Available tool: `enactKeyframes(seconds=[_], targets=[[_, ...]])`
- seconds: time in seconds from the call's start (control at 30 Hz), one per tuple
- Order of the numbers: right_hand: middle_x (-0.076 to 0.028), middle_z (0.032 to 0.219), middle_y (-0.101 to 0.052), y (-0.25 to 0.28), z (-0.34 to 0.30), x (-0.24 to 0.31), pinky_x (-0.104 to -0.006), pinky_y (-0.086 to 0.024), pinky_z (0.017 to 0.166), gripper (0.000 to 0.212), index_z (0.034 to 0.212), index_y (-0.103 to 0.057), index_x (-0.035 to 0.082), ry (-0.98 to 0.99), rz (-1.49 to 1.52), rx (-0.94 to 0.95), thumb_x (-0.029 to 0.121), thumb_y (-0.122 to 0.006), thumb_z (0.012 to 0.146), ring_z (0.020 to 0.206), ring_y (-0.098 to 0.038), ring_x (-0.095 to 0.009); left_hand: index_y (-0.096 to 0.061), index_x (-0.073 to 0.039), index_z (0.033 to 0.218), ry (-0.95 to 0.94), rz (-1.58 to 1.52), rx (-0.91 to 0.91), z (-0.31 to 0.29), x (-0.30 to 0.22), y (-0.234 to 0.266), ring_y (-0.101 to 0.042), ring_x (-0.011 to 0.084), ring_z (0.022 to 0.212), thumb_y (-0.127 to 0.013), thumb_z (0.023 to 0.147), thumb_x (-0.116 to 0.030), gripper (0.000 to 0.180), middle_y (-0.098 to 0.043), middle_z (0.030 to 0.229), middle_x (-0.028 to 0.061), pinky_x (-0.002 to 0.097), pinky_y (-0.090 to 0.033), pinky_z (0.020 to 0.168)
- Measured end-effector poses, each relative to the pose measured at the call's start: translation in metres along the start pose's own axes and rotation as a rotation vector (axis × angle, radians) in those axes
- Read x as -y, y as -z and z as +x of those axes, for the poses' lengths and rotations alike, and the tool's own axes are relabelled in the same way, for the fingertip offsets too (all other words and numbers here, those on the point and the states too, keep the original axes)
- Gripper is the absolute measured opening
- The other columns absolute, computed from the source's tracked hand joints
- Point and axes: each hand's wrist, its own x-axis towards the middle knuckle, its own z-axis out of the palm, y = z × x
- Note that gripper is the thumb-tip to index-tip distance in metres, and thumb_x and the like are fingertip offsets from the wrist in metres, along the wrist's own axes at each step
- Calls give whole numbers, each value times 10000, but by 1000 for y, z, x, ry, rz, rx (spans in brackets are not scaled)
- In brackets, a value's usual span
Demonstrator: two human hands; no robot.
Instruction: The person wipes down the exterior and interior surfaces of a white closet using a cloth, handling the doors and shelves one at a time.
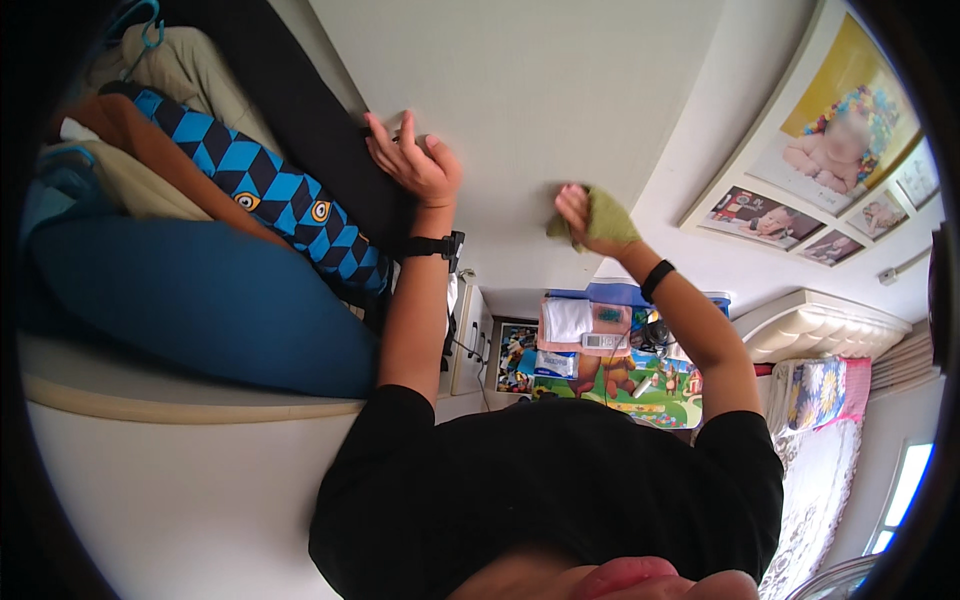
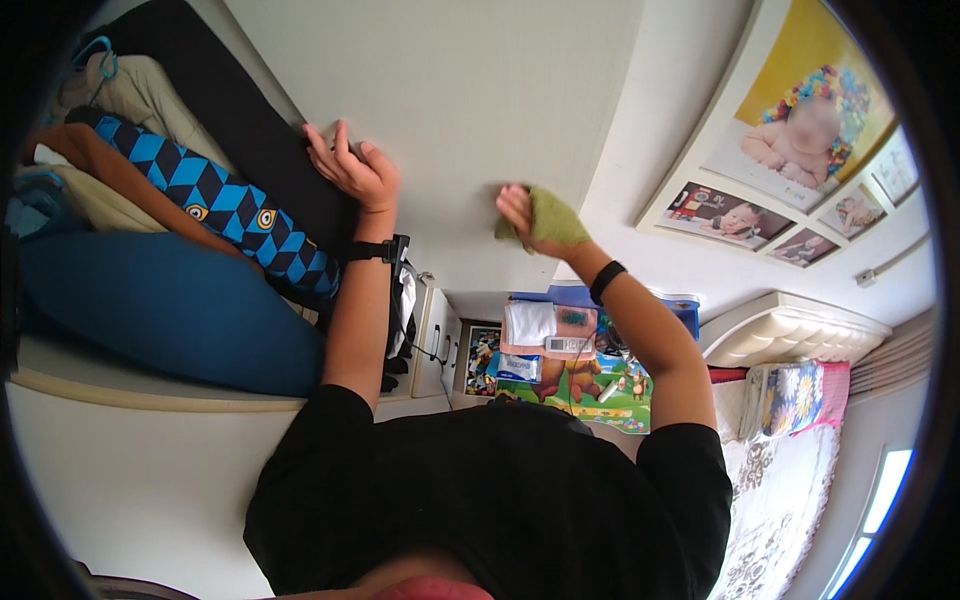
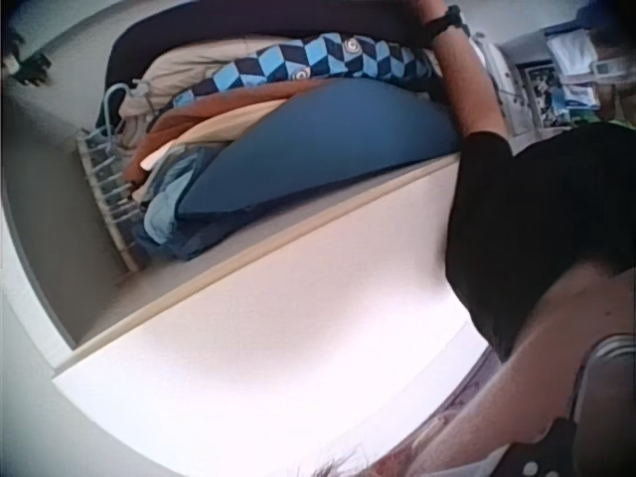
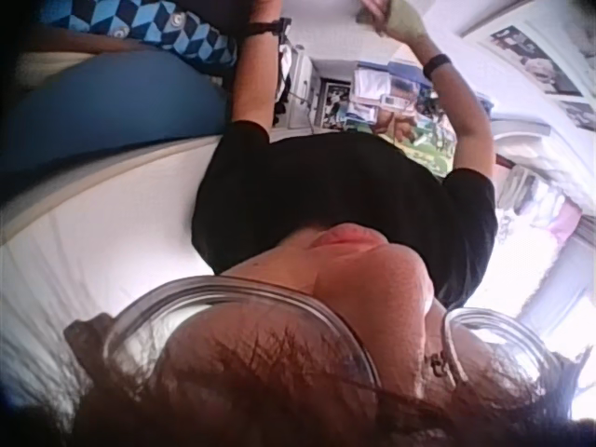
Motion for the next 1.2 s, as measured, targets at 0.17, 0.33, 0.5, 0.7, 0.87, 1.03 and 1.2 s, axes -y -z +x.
enactKeyframes(seconds=[0.17, 0.33, 0.5, 0.7, 0.87, 1.03, 1.2], targets=[[-204, 1645, -263, 133, 113, -68, -489, -204, 1244, 814, 1578, -287, 39, -89, 37, -322, 7, -574, 816, 1535, -228, -380, -555, -27, 1325, -18, 2, -11, 1, 0, 0, -428, 518, 1340, -471, 983, -251, 417, -388, 1499, 377, 630, -309, 1100], [-272, 1663, -103, 264, 231, -119, -528, -2, 1261, 836, 1589, -124, -57, -59, -308, -532, 137, -523, 880, 1562, -20, -403, -547, 1, 1325, 25, 54, 30, 1, 0, 2, -359, 497, 1413, -485, 938, -195, 439, -351, 1526, 370, 614, -264, 1148], [-263, 1677, -26, 300, 249, -122, -512, 56, 1254, 904, 1605, -102, -22, -136, -331, -536, 120, -531, 822, 1563, 74, -385, -599, -20, 1270, -63, -395, 63, -4, -74, 2, -478, 439, 1326, -534, 868, -71, 410, -526, 1390, 268, 563, -335, 1137], [-287, 1666, -47, 263, 237, -66, -489, 10, 1249, 814, 1592, -130, -47, -173, 131, -462, 74, -530, 894, 1560, 46, -412, -577, 64, 1281, -224, -635, 212, 50, -185, 17, -516, 457, 1268, -544, 817, -21, 472, -535, 1355, 269, 525, -436, 1079], [-225, 1685, -112, 247, 212, -58, -433, -15, 1250, 683, 1596, -187, -32, -143, 460, -466, 75, -483, 990, 1575, -8, -335, -429, 89, 1434, 159, -265, 469, 44, -190, -36, -291, 495, 1429, -593, 929, -249, 629, -348, 1529, 303, 582, -222, 1200], [-200, 1631, -309, 283, 184, -62, -404, -269, 1210, 680, 1577, -270, -21, -161, 476, -556, -16, -550, 958, 1511, -303, -313, -467, -27, 1461, 164, -167, 206, 114, -153, -45, -292, 460, 1451, -633, 914, -352, 657, -376, 1551, 235, 607, -169, 1210], [-227, 1653, -225, 266, 162, -91, -565, -164, 1219, 700, 1570, -306, 0, -219, -207, -675, 99, -628, 956, 1529, -198, -426, -599, -104, 1311, 80, -193, -53, 212, -80, -42, -439, 397, 1353, -708, 827, -383, 569, -549, 1391, 155, 573, -271, 1154]])
